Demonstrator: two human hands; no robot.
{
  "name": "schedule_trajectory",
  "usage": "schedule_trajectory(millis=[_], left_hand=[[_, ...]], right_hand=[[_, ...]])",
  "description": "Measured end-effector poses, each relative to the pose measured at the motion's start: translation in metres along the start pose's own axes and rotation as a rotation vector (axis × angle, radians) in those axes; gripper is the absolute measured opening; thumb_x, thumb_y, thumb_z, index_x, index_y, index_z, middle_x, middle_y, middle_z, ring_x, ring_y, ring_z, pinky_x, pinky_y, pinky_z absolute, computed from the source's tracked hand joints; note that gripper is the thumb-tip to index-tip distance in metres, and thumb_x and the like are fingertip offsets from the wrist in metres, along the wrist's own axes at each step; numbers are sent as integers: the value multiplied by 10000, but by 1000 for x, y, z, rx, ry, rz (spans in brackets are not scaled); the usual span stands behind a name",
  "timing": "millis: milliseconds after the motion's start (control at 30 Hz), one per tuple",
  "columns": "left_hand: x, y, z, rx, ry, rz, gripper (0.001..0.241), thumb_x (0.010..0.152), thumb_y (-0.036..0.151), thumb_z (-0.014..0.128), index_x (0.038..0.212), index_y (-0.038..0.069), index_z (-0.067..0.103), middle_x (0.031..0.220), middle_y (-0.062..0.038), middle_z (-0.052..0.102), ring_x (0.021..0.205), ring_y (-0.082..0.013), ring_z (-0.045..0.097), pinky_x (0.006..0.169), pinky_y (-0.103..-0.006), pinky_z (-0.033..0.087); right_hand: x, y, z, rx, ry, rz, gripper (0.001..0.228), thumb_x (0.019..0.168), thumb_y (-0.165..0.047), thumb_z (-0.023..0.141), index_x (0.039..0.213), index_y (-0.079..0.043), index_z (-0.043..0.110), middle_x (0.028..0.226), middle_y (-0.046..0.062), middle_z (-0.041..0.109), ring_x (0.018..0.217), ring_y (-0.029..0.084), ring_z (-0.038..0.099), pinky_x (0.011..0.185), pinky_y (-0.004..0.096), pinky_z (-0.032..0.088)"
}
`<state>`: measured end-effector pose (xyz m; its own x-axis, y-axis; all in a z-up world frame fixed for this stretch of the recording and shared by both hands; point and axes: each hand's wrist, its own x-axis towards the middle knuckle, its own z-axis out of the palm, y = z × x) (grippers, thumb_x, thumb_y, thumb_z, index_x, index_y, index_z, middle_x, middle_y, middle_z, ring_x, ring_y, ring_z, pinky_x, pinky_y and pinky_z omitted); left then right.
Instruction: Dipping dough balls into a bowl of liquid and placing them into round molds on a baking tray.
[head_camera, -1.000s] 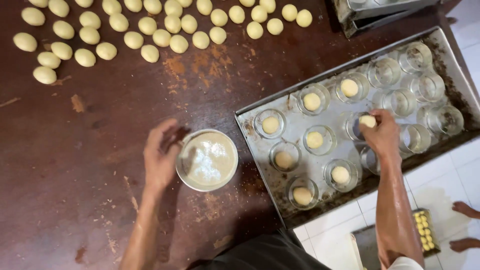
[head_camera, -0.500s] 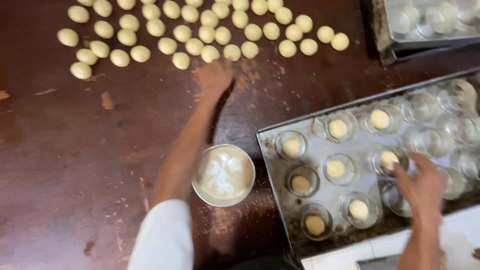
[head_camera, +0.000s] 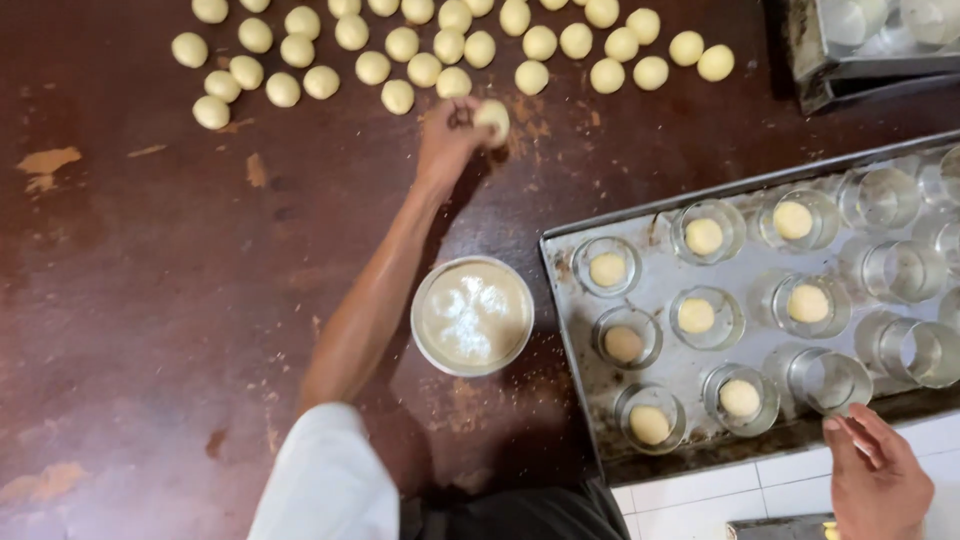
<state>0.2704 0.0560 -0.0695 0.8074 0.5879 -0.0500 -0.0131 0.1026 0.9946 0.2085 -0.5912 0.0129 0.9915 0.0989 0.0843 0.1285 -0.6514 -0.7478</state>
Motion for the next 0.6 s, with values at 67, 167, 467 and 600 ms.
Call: schedule_trajectory(millis=[67, 167, 467, 600], left_hand=[[-55, 37, -17, 91, -160, 99, 329, 785, 17, 725, 1108, -3, 666, 988, -107, 675, 854, -191, 669, 803, -300, 595], [-133, 80, -28, 234, -385, -78, 272, 853, -9, 675, 1110, 29, 756, 914, -76, 717, 725, -127, 637, 612, -236, 554], [-234, -47, 13, 1198, -760, 388, 156, 722, -120, 659, 837, -41, 727, 884, -218, 716, 837, -316, 709, 647, -356, 639], [-223, -25, 13, 1077, -810, 126, 205, 770, -55, 664, 956, -19, 742, 983, -188, 722, 898, -313, 698, 818, -381, 598]], right_hand=[[-10, -12, 7, -26, 2, -7, 372, 1070, 130, 737, 1422, 167, 621, 1222, 277, 668, 1104, 303, 652, 1008, 362, 524], [-17, -38, 17, 24, -15, 138, 363, 1040, 99, 705, 1392, 127, 619, 1183, 198, 674, 1104, 240, 654, 999, 295, 504], [-51, -82, 64, -62, -142, 103, 381, 898, 6, 769, 1271, 26, 694, 1138, 181, 733, 990, 263, 699, 906, 356, 575], [-66, -91, 87, 4, -261, 205, 359, 883, -81, 752, 1238, -47, 714, 1129, 148, 759, 1010, 254, 719, 911, 383, 604]])
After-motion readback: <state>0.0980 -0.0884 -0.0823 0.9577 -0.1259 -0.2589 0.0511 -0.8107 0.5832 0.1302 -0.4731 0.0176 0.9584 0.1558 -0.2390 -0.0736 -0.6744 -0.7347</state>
